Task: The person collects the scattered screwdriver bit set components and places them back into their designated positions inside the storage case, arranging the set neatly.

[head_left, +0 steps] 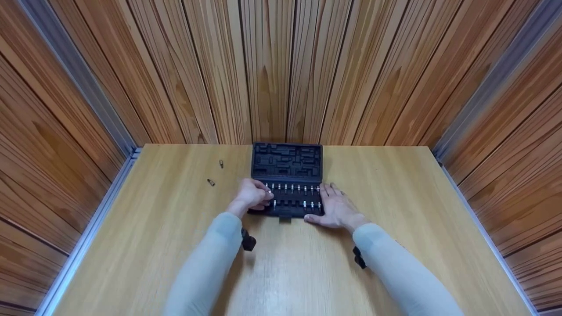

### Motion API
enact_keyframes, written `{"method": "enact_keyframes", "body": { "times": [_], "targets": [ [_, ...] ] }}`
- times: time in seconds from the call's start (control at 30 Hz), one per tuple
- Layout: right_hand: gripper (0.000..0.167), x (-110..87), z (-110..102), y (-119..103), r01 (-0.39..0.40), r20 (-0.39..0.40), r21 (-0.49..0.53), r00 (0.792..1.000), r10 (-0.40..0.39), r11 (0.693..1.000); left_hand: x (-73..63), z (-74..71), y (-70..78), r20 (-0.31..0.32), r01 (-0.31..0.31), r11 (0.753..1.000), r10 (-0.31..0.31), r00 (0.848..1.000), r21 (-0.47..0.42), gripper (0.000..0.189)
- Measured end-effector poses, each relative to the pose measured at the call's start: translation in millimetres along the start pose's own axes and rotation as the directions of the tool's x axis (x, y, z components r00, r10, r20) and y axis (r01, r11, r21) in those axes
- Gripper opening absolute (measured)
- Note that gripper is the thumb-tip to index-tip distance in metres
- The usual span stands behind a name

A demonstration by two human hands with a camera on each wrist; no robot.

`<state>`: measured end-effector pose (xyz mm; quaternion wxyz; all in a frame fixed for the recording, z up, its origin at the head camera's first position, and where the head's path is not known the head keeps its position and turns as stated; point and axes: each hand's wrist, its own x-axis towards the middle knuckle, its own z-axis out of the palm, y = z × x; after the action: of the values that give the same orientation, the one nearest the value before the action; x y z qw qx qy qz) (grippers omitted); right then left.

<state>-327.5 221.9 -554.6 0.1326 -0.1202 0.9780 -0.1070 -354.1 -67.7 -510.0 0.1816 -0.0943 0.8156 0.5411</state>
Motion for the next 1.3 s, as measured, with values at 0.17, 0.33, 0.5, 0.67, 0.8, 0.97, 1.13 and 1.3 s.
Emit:
{"method": "enact_keyframes", "body": {
  "times": [0.17,0.33,0.5,0.67,0.8,0.97,1.13,1.3],
  "targets": [
    [0.131,0.4,0,0,-0.011,0.005,0.002,1.0,0.011,1.0,1.2,12.4,5.0,-0.004,0.012,0.998,-0.012,1.0,0.057,0.006],
    [0.131,0.8,-1,-1,-0.015,0.018,-0.005,1.0,0.015,1.0,4.3,24.7,7.1,-0.014,0.017,0.994,-0.015,1.0,0.111,0.005],
    [0.129,0.9,-1,-1,0.005,0.002,-0.003,1.0,-0.005,1.0,4.1,37.2,9.5,-0.051,0.003,0.984,0.006,0.999,0.179,0.005],
    [0.129,0.6,-1,0,0.004,-0.005,0.008,1.0,-0.004,1.0,5.5,46.3,11.0,-0.062,0.003,0.963,0.014,0.998,0.268,0.005],
    [0.129,1.0,0,1,0.005,-0.008,0.017,1.0,-0.005,1.0,7.0,51.5,12.0,-0.089,0.022,0.939,0.009,0.996,0.344,0.004],
    [0.128,0.5,0,1,0.009,-0.015,0.024,1.0,-0.009,1.0,4.7,56.6,14.6,-0.14,0.027,0.907,0.035,0.99,0.421,0.007],
    [0.127,-0.7,0,0,0.015,-0.015,0.029,1.0,-0.014,0.999,3.4,59.7,14.4,-0.16,0.008,0.896,0.07,0.985,0.444,0.021],
    [0.127,-0.8,0,0,0.013,-0.017,0.023,1.0,-0.013,1.0,3.8,60.0,15.0,-0.174,0.028,0.9,0.054,0.983,0.435,0.022]
  ]
}}
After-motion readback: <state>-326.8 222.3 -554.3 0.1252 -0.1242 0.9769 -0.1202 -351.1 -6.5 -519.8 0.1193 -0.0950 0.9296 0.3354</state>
